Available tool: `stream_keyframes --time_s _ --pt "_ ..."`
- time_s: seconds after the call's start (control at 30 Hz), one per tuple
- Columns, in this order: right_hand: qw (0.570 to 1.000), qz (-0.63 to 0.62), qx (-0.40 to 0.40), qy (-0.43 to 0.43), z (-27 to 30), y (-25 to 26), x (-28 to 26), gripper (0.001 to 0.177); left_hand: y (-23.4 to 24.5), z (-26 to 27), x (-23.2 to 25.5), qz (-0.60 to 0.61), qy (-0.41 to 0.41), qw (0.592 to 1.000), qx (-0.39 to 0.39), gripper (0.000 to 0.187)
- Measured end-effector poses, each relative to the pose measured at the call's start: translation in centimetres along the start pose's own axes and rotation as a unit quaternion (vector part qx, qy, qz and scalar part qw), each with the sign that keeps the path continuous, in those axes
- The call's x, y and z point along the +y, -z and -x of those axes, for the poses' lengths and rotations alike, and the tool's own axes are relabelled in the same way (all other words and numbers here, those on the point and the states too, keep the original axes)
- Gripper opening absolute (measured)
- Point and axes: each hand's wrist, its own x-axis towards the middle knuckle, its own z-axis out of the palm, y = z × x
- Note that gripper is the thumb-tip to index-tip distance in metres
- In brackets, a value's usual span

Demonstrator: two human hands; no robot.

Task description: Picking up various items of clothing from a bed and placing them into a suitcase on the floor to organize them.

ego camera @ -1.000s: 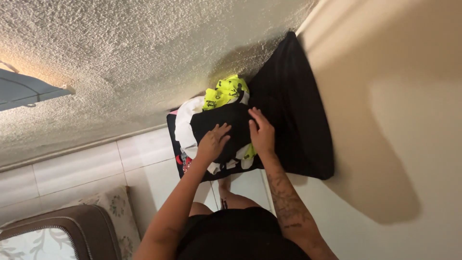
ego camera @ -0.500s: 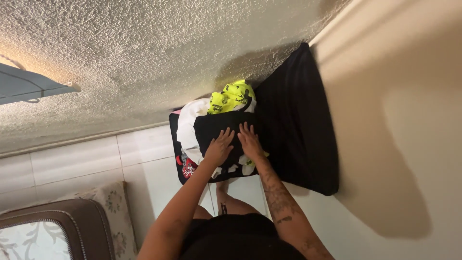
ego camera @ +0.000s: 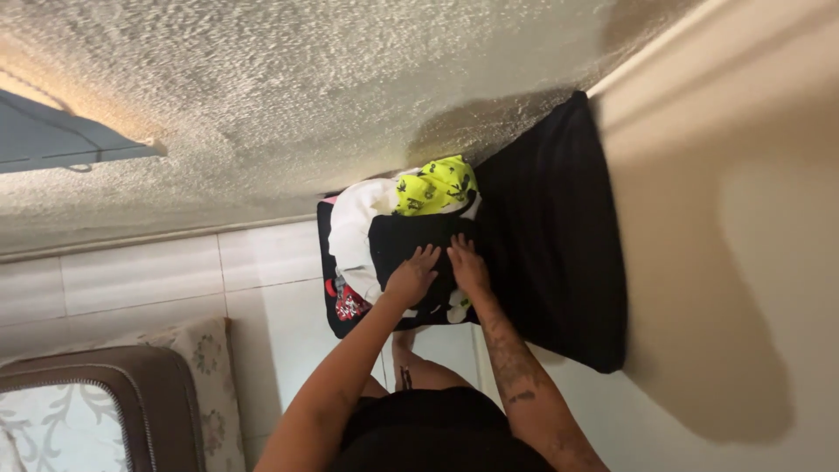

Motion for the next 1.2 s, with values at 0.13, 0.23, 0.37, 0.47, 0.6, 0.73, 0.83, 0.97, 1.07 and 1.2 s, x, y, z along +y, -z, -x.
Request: stream_keyframes --time_s 0.13,0.23,0.37,0.47,0.6,0.73,0.83,0.97,1.07,1.2 --pt "0.998 0.02 0.055 -0.018 1.2 1.5 -3.3 0.057 2.0 2.0 0.1 0.03 -0.036 0.994 0.1 0.055" --pt "0.993 -0.038 0.106 0.025 3.1 3.7 -8.4 0.048 4.6 4.1 0.4 0.111 -0.008 0.988 0.111 0.056" --pt "0.983 -0.052 0.14 0.111 4.4 4.1 -13.6 0.043 8.2 7.4 0.4 0.166 0.041 0.973 0.152 0.056" --pt "0.972 -0.069 0.155 0.162 5.3 3.3 -17.0 0.041 10.9 10.5 0.4 0.206 0.059 0.954 0.208 0.053" --pt "0.95 -0.087 0.182 0.237 5.9 0.5 -19.9 0.035 16.2 15.7 1.7 0.272 0.07 0.914 0.292 0.044" --pt "0.944 -0.111 0.151 0.272 7.0 -2.9 -23.0 0.031 17.7 21.3 1.3 0.311 0.082 0.879 0.352 0.041" --pt "0.927 -0.145 0.135 0.32 9.0 -5.6 -26.3 0.028 16.9 25.7 0.0 0.331 0.111 0.853 0.387 0.037" --pt "0.901 -0.154 0.093 0.395 13.2 -8.5 -31.8 0.027 19.6 33.3 0.0 0.312 0.118 0.814 0.475 0.032" --pt "0.889 -0.153 0.049 0.428 16.2 -11.9 -35.2 0.028 20.6 39.6 -0.1 0.316 0.157 0.792 0.498 0.032" --pt "0.865 -0.151 -0.013 0.478 21.5 -16.7 -39.5 0.028 18.3 46.5 -2.5 0.336 0.209 0.755 0.523 0.035"
